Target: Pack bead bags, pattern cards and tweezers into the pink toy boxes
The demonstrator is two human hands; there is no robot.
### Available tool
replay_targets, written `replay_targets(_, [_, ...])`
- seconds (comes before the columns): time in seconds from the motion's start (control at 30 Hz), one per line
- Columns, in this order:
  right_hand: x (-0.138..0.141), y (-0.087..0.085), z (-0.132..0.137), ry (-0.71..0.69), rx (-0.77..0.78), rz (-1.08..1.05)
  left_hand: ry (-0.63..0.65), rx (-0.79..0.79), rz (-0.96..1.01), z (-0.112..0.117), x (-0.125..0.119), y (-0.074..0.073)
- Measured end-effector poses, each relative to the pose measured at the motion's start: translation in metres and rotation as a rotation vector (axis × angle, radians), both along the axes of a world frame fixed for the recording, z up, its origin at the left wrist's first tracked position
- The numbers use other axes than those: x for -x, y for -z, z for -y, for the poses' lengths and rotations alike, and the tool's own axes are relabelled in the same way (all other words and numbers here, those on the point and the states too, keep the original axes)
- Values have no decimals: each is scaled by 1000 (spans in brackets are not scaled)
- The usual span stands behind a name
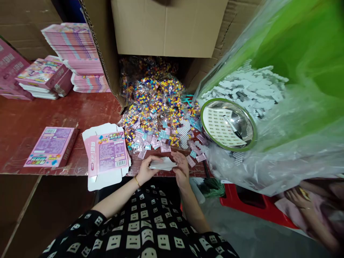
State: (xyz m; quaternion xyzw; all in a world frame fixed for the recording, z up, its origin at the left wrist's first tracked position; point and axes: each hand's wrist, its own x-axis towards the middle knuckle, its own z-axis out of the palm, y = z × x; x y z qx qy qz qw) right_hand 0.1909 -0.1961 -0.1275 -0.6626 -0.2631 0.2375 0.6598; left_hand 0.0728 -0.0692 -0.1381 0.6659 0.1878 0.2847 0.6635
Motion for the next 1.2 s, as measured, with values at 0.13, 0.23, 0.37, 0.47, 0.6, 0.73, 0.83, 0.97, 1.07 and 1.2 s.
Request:
replay_targets(0.13, [12, -8, -10, 40, 49, 152, -62, 34, -17, 5, -10, 0])
replay_targets(0.23, [15, -14, -23, 179, 100, 192, -91, 48, 2, 7, -20, -4])
replay_targets(0.37, [7, -7, -33, 358, 145, -8, -116, 68, 18, 7, -27, -5])
replay_targets(0.47, [8, 3, -37, 373, 151, -126, -139, 79, -7, 7, -27, -3])
replay_targets(0.6, [24, 6, -40, 268, 109, -130, -114, 58, -23, 8, -27, -9])
replay_targets(0.73, [29, 3, -35, 200, 52, -27, -53, 39, 7, 7, -25, -21])
replay_targets(0.83, [22, 7, -28, 100, 51, 5, -37, 46, -10, 3, -22, -21])
replay_targets(0.97, [14, 18, -23, -49, 136, -19, -11, 104, -59, 0, -19, -9])
replay_targets(1.07, [6, 21, -22, -34, 241, 27, -39, 201, -88, 3, -19, -3])
replay_targets(1.2, [-12, 10, -18, -48, 239, -163, -104, 392, -103, 17, -17, -13])
